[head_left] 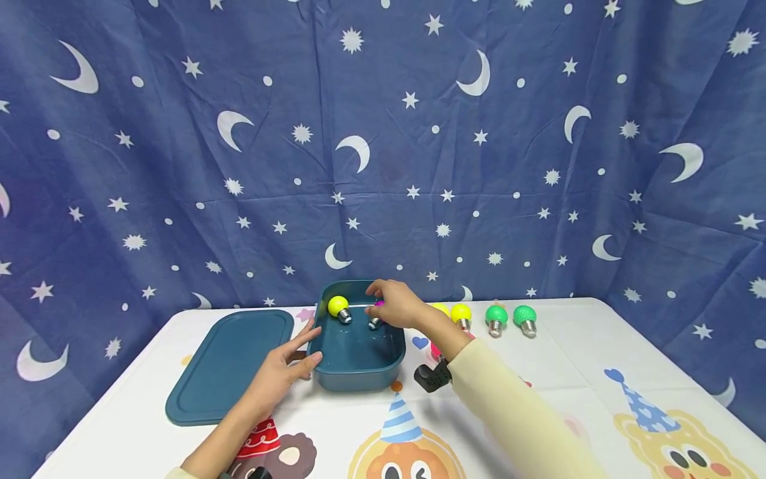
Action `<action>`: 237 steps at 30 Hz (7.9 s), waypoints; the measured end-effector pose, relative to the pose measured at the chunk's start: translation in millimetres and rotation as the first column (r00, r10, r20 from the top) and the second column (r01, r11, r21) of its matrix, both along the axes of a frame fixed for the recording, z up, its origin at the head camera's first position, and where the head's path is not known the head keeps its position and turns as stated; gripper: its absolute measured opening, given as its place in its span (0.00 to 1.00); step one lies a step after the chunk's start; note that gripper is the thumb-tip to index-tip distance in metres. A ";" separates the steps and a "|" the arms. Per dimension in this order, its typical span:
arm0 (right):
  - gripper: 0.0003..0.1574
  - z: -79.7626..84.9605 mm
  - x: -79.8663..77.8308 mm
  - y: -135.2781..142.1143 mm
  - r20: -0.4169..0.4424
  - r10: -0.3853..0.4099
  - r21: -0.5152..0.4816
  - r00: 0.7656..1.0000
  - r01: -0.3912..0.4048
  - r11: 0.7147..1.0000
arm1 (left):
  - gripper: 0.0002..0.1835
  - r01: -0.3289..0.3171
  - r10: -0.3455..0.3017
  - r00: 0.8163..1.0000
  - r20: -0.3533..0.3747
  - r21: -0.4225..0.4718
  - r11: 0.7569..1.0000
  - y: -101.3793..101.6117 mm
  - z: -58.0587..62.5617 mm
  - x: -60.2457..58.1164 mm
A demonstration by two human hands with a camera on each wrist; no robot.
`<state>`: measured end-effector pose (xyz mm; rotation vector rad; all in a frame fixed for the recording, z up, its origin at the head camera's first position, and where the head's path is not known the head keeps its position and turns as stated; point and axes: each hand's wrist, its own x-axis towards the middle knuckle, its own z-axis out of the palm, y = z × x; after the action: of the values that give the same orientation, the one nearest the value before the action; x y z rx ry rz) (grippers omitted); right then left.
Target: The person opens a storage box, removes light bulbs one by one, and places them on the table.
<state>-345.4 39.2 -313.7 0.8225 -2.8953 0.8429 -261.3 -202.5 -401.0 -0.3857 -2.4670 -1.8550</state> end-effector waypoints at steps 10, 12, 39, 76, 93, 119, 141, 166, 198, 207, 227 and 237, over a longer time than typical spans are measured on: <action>0.23 -6.3 -7.6 -10.9 -0.001 -0.050 0.071 0.999 0.050 0.996 | 0.31 0.001 -0.001 1.000 -0.003 -0.001 1.000 -0.9 -0.4 -0.5; 0.24 -8.3 -9.6 -11.1 -0.001 -0.062 0.077 0.998 0.062 0.995 | 0.31 -0.001 0.000 1.000 -0.004 -0.004 1.000 -1.2 -1.2 -0.6; 0.22 -23.1 -7.4 -15.0 -0.046 0.124 -0.015 0.991 -0.125 0.992 | 0.30 -0.017 0.017 1.000 0.004 -0.017 1.000 -0.2 0.0 0.6; 0.25 -38.2 0.6 -33.2 0.051 0.159 0.146 0.986 -0.165 0.975 | 0.32 0.005 -0.005 1.000 -0.008 0.000 1.000 -1.7 -0.5 0.1; 0.31 -38.1 -0.5 -33.3 0.183 0.220 0.161 0.958 -0.250 0.955 | 0.31 0.016 -0.016 0.999 -0.029 -0.001 1.000 -2.7 -0.4 0.5; 0.32 -11.9 30.3 18.6 0.044 0.254 -0.073 0.966 -0.251 0.965 | 0.30 0.005 -0.005 1.000 -0.023 -0.003 1.000 -0.6 -0.8 0.4; 0.31 -11.5 37.6 125.1 -0.029 -0.115 -0.219 0.993 0.106 0.970 | 0.29 -0.001 0.001 1.000 -0.021 -0.006 1.000 -2.0 -1.7 0.6; 0.30 -65.4 41.6 201.3 0.065 -0.225 -0.158 0.972 0.233 0.960 | 0.30 0.014 -0.015 0.999 -0.029 -0.014 1.000 -2.2 -0.9 -0.2; 0.35 -65.1 46.0 204.6 0.043 -0.249 0.019 0.968 0.248 0.968 | 0.30 0.020 -0.021 1.000 -0.016 -0.015 1.000 -2.0 -0.4 -0.4; 0.34 -64.0 45.8 205.7 0.036 -0.256 0.031 0.966 0.255 0.966 | 0.29 0.019 -0.020 1.000 -0.016 -0.021 1.000 -1.7 0.3 0.0; 0.32 -60.3 46.3 207.8 0.013 -0.243 0.041 0.970 0.242 0.969 | 0.30 0.021 -0.021 1.000 -0.009 -0.018 1.000 -1.8 -0.7 -0.3; 0.30 -39.7 47.7 205.6 -0.044 -0.229 0.074 0.973 0.231 0.970 | 0.30 0.027 -0.027 1.000 -0.010 -0.008 1.000 -2.3 -0.6 -0.6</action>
<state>-297.8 244.8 -353.4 0.4850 -2.9332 0.6888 -262.0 -204.8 -401.5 -0.4299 -2.4750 -1.8491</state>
